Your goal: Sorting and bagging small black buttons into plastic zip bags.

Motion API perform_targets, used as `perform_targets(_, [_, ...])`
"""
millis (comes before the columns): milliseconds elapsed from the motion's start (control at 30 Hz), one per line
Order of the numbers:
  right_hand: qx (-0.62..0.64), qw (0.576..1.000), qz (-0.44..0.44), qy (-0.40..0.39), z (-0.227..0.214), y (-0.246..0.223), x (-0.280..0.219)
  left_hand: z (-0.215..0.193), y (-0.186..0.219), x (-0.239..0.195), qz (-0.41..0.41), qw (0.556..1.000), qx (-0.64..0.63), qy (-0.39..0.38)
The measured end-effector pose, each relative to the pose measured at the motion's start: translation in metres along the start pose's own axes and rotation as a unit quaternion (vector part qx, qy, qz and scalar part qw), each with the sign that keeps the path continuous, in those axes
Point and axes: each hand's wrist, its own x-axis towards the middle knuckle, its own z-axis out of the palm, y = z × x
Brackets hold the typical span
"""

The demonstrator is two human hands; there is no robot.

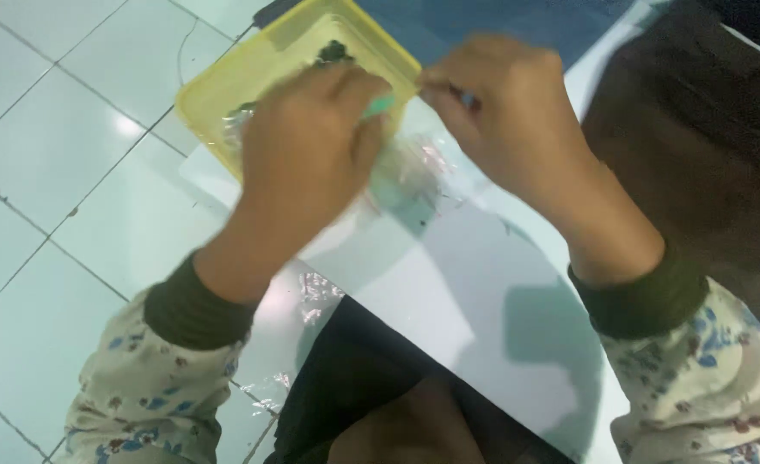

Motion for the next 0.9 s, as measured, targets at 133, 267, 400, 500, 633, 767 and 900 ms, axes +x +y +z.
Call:
perform_targets(133, [0.014, 0.996, 0.081, -0.038, -0.046, -0.028, -0.069, 0.036, 0.07, -0.003, 0.029, 0.999, -0.018, -0.007])
perform_targets(267, [-0.005, 0.986, 0.163, -0.041, -0.094, -0.034, -0.148, 0.091, 0.145, 0.002, 0.058, 0.997, 0.011, -0.044])
perform_targets(400, [-0.043, 0.966, 0.247, -0.072, -0.162, -0.024, -0.232, 0.135, 0.235, 0.022, 0.111, 0.983, -0.089, -0.116])
perform_targets(500, [-0.042, 0.933, 0.335, -0.123, -0.22, -0.022, -0.29, 0.156, 0.308, 0.043, 0.171, 0.954, -0.163, -0.187])
perform_targets(633, [-0.087, 0.895, 0.417, -0.133, -0.272, -0.044, -0.359, 0.199, 0.393, 0.036, 0.239, 0.923, -0.23, -0.193])
perform_targets(767, [-0.11, 0.831, 0.537, -0.093, -0.31, -0.048, -0.43, 0.226, 0.461, 0.044, 0.296, 0.883, -0.29, -0.219])
perform_targets(900, [-0.082, 0.769, 0.618, -0.142, -0.33, -0.043, -0.467, 0.254, 0.514, 0.048, 0.312, 0.86, -0.284, -0.288])
